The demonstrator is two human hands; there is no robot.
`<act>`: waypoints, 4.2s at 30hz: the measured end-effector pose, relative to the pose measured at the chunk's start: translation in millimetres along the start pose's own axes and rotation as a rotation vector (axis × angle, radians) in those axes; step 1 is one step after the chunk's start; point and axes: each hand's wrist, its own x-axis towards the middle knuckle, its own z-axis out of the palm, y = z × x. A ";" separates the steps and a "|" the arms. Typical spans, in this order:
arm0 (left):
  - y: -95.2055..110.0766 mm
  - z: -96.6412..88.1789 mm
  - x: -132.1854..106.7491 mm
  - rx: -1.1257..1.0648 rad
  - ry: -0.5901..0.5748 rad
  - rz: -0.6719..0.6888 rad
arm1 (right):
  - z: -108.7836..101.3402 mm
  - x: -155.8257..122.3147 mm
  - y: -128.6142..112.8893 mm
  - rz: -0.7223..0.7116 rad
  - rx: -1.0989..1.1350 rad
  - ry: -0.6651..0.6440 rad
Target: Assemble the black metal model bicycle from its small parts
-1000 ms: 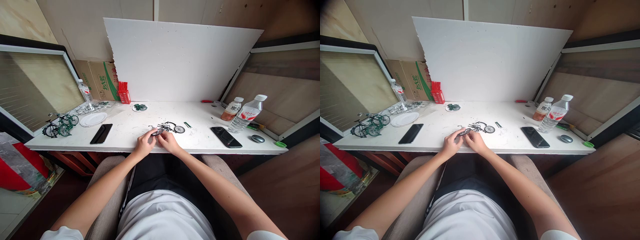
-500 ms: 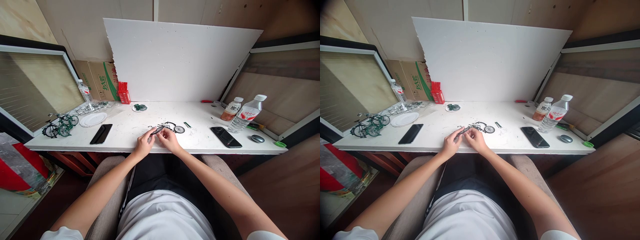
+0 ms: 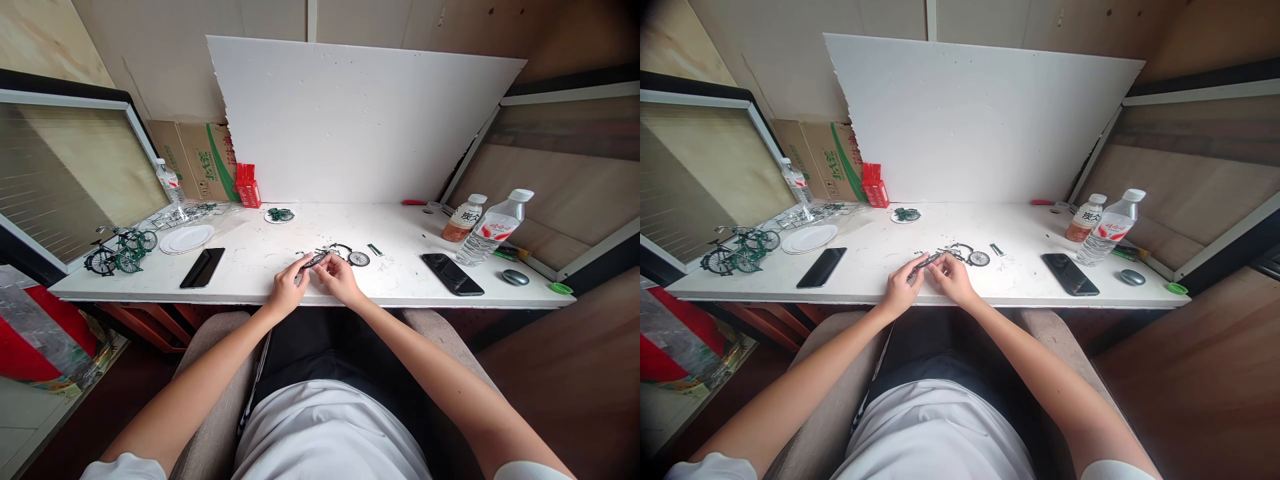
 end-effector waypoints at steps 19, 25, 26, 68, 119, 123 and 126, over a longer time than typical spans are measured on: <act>0.6 -0.6 0.3 -0.004 -0.007 -0.005 | -0.8 0.1 1.9 0.022 0.046 -0.047; 1.5 -0.8 1.1 -0.002 -0.009 0.003 | 0.3 -0.1 1.5 0.036 0.000 -0.029; 1.5 -0.8 1.1 -0.001 -0.009 0.004 | 0.2 -0.1 1.7 0.033 -0.001 -0.029; 1.8 0.2 0.3 0.015 -0.013 0.014 | 0.2 -1.2 5.3 0.008 -0.111 -0.046; -0.4 1.0 -0.2 0.039 -0.014 0.042 | -2.2 -0.1 10.2 -0.017 -0.166 -0.079; -1.4 1.7 -0.7 0.051 -0.011 0.046 | -1.9 -0.3 10.8 -0.009 -0.172 -0.074; -1.6 2.3 -1.1 0.051 -0.006 0.052 | -1.6 -0.4 12.4 -0.009 -0.175 -0.069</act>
